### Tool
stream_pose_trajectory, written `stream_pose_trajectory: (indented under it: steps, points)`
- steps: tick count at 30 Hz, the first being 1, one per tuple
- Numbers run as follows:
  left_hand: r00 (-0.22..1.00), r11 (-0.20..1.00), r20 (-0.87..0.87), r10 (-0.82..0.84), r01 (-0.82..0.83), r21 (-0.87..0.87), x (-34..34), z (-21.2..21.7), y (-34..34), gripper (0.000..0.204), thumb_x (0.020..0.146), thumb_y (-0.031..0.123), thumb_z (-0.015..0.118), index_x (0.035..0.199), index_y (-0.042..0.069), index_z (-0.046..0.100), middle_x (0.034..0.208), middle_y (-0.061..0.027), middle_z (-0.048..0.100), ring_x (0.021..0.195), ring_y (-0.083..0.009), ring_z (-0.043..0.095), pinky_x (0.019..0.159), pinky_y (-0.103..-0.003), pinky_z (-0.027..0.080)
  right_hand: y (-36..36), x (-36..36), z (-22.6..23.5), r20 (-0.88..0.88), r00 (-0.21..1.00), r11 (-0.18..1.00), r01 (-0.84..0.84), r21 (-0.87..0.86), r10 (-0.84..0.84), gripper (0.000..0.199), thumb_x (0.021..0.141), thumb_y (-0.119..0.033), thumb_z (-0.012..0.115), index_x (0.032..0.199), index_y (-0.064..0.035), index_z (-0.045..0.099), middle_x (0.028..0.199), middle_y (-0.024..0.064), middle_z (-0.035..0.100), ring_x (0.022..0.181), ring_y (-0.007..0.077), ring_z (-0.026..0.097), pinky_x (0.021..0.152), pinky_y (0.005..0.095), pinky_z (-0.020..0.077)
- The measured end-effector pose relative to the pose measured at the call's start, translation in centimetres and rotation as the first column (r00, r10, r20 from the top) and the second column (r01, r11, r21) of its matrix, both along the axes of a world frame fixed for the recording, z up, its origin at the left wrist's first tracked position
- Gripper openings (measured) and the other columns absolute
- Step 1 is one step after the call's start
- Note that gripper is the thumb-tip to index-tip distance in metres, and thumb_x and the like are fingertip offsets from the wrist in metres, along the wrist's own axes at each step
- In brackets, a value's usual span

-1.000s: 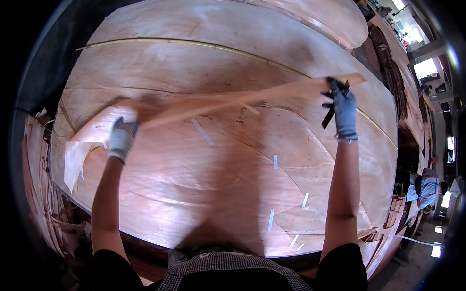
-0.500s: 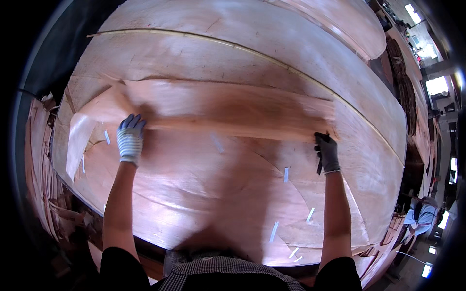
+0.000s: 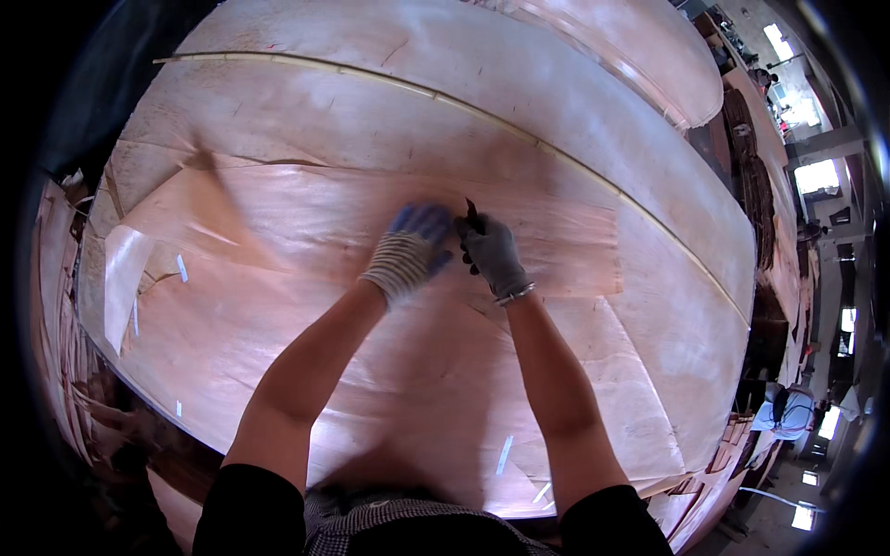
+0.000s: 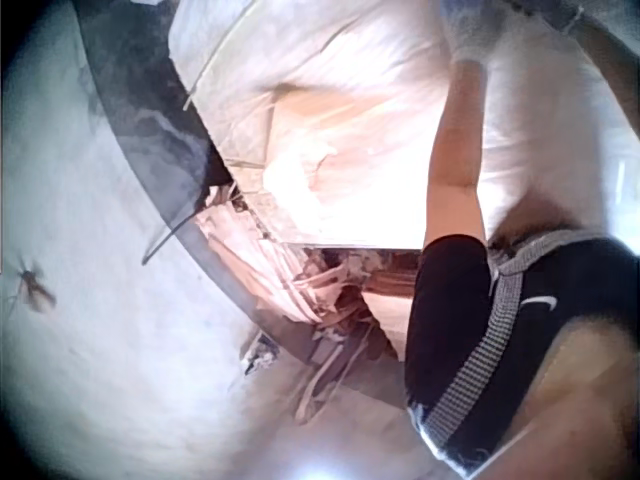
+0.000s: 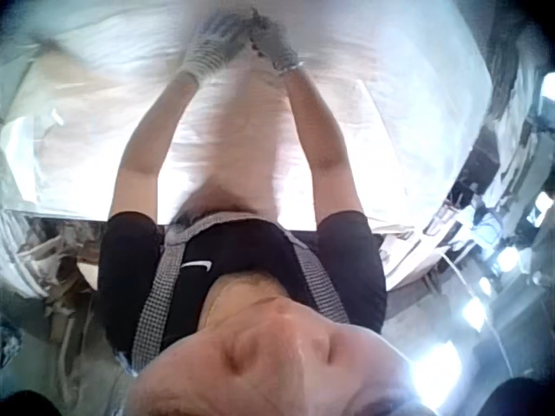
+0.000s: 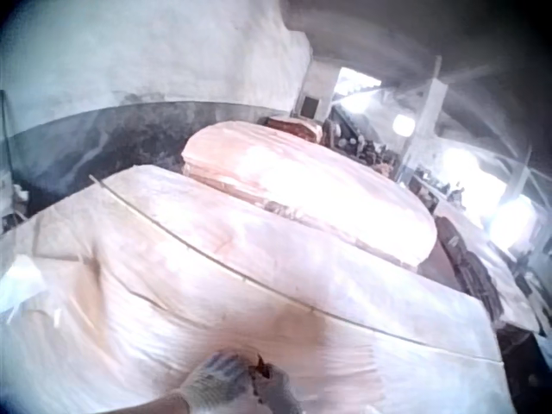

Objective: The person handles and organizes thin sheets of wood veneer, moving them between stacks, trimming a sheet, and taping sections together.

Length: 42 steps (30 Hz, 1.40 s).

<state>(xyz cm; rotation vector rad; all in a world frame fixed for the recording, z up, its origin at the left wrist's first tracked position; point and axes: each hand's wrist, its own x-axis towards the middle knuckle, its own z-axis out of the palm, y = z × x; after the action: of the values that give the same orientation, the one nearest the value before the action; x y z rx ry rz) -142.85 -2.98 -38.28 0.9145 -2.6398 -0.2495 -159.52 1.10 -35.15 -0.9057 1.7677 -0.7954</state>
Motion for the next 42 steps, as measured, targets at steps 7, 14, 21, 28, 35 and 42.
stream_pose_trajectory:
  steps: [7,14,21,28,35,42]
  points:
    - [0.731,0.710,0.001,0.683,-0.663,-0.237,18.9,-4.8,-7.0,0.043,0.088,0.023,0.050,0.126,0.003,0.050,0.133,-0.0160,0.046,0.120,-0.0341,0.044,0.100,-0.045,0.033,7.1,-21.4,-5.3,-0.292,0.882,0.926,0.377,-0.036,-0.370,0.023,0.092,-0.026,0.050,0.088,-0.0052,0.061,0.062,0.0033,0.055,0.051,0.0087,0.048,0.041,0.0259,0.0376]
    - [0.666,0.638,-0.056,0.744,-0.733,-0.237,20.7,-5.0,-5.7,0.047,0.087,0.025,0.052,0.129,0.003,0.047,0.135,-0.0147,0.045,0.125,-0.0324,0.041,0.106,-0.044,0.029,-0.8,0.1,-2.6,-0.392,0.877,0.901,-0.379,-0.210,0.278,0.027,0.090,-0.007,0.047,0.115,-0.0043,0.056,0.075,0.0126,0.061,0.060,0.0193,0.057,0.052,0.0325,0.0466]
    - [0.632,0.639,-0.130,0.764,-0.769,0.020,20.0,-3.5,-6.3,0.047,0.088,0.009,0.047,0.134,0.004,0.042,0.132,-0.0187,0.047,0.121,-0.0353,0.043,0.105,-0.042,0.032,-11.7,22.5,-5.8,-0.888,0.301,0.594,-0.804,-0.040,0.348,0.015,0.089,-0.022,0.051,0.095,-0.0094,0.056,0.067,0.0107,0.063,0.063,0.0300,0.064,0.052,0.0438,0.0499]
    - [0.579,0.579,-0.062,0.813,-0.815,-0.024,21.6,-5.5,-5.7,0.059,0.081,0.003,0.045,0.139,0.007,0.035,0.134,-0.0196,0.045,0.125,-0.0345,0.040,0.108,-0.042,0.028,-4.2,16.0,-5.6,-0.887,0.281,0.495,-0.866,-0.070,0.367,0.018,0.091,-0.023,0.047,0.097,-0.0071,0.053,0.064,0.0079,0.061,0.058,0.0260,0.063,0.040,0.0411,0.0457]
    - [0.870,0.963,-0.416,0.264,-0.218,0.155,7.3,-3.9,-0.8,0.052,0.081,0.015,0.057,0.130,0.003,0.044,0.136,-0.0179,0.043,0.129,-0.0321,0.036,0.111,-0.042,0.023,0.6,8.9,-5.0,-0.885,0.057,0.516,-0.829,0.216,0.461,0.017,0.085,-0.019,0.053,0.100,-0.0103,0.053,0.059,0.0054,0.061,0.052,0.0240,0.062,0.039,0.0403,0.0443]
    - [0.967,0.966,-0.035,0.252,-0.249,0.071,4.3,-3.3,0.2,0.065,0.075,0.026,0.065,0.131,0.003,0.040,0.141,-0.0165,0.034,0.133,-0.0356,0.028,0.110,-0.049,0.022,4.0,-7.2,-2.7,-0.812,-0.115,0.288,-0.898,0.331,0.573,0.011,0.089,-0.022,0.052,0.088,-0.0133,0.058,0.056,0.0030,0.058,0.048,0.0192,0.060,0.037,0.0338,0.0417]
